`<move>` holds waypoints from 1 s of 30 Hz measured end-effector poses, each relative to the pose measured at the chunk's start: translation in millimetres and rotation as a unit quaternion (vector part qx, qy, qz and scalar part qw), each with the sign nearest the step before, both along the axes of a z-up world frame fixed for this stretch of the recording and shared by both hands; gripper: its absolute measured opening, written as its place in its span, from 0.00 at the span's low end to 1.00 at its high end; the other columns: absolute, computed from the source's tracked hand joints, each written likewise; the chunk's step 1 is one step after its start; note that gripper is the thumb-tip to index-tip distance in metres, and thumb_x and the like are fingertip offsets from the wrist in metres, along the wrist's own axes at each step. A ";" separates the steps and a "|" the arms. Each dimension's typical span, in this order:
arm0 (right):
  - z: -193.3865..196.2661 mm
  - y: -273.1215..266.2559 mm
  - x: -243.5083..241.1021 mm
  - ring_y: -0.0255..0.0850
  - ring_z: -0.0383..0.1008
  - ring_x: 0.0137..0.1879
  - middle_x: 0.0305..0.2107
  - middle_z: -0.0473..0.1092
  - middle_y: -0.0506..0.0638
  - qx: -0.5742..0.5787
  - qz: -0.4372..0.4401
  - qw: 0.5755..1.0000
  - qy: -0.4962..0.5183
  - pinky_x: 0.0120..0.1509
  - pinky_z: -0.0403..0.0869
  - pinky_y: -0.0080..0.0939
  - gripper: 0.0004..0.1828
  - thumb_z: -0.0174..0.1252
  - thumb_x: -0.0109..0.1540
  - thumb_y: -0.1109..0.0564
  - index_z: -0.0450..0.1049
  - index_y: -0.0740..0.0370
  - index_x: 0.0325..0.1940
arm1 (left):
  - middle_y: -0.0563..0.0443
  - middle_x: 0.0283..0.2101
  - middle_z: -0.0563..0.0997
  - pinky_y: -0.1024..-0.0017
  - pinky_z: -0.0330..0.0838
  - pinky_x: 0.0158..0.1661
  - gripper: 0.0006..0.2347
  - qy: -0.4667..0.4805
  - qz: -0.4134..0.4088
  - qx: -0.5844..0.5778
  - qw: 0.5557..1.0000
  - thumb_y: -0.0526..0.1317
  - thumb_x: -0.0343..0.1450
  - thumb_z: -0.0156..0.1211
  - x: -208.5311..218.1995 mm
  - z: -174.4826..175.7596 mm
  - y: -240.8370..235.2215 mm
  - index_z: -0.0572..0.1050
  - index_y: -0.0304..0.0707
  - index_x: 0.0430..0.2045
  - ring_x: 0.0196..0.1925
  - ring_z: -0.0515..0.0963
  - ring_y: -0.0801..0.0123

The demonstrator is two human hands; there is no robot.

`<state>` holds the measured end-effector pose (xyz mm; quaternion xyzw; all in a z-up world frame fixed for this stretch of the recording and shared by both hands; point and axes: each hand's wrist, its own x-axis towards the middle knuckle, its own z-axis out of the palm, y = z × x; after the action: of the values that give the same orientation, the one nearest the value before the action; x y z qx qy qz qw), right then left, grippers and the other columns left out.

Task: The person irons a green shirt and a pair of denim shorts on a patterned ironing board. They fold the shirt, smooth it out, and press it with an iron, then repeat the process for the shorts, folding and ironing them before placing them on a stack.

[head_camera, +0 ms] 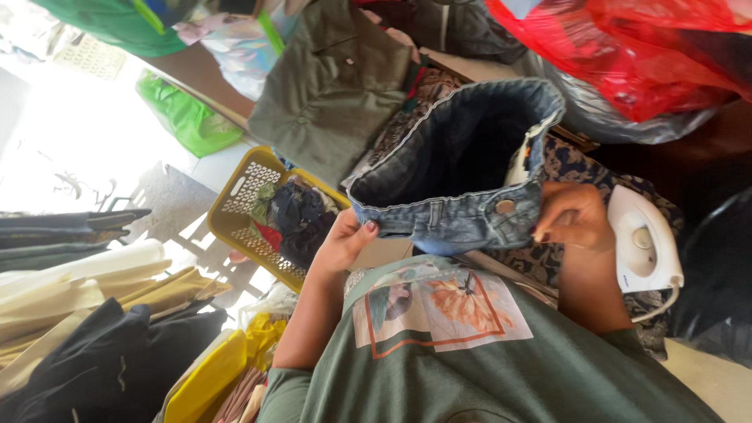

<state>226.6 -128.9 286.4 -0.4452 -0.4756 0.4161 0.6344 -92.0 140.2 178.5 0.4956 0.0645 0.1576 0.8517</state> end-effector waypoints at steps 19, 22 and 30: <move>52.9 -5.7 -16.4 0.33 0.69 0.35 0.54 0.73 0.55 -0.059 -0.243 0.913 -0.323 0.44 0.72 0.35 0.15 0.66 0.61 0.66 0.76 0.63 0.52 | 0.52 0.57 0.79 0.70 0.64 0.64 0.13 0.041 -0.087 0.078 0.992 0.36 0.77 0.62 67.9 16.5 -63.9 0.78 0.30 0.54 0.61 0.74 0.71; 75.8 26.3 -19.0 0.38 0.73 0.30 0.60 0.70 0.56 -0.128 -0.162 0.872 -0.445 0.34 0.73 0.39 0.25 0.68 0.57 0.62 0.74 0.61 0.58 | 0.46 0.63 0.76 0.66 0.59 0.69 0.13 0.014 -0.091 0.154 0.984 0.36 0.76 0.63 73.2 41.4 -67.8 0.77 0.30 0.54 0.68 0.71 0.65; 67.1 54.7 -0.1 0.50 0.77 0.44 0.51 0.71 0.51 -0.165 0.017 0.824 -0.542 0.43 0.76 0.48 0.24 0.63 0.54 0.62 0.74 0.59 0.56 | 0.42 0.70 0.69 0.63 0.57 0.71 0.13 0.006 -0.139 0.170 0.976 0.34 0.74 0.65 64.6 64.3 -69.7 0.78 0.33 0.52 0.73 0.67 0.58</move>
<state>226.5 -74.2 353.6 -0.6890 -0.6746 0.1908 0.1837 -27.3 70.6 242.8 0.6379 -0.0279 0.0437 0.7683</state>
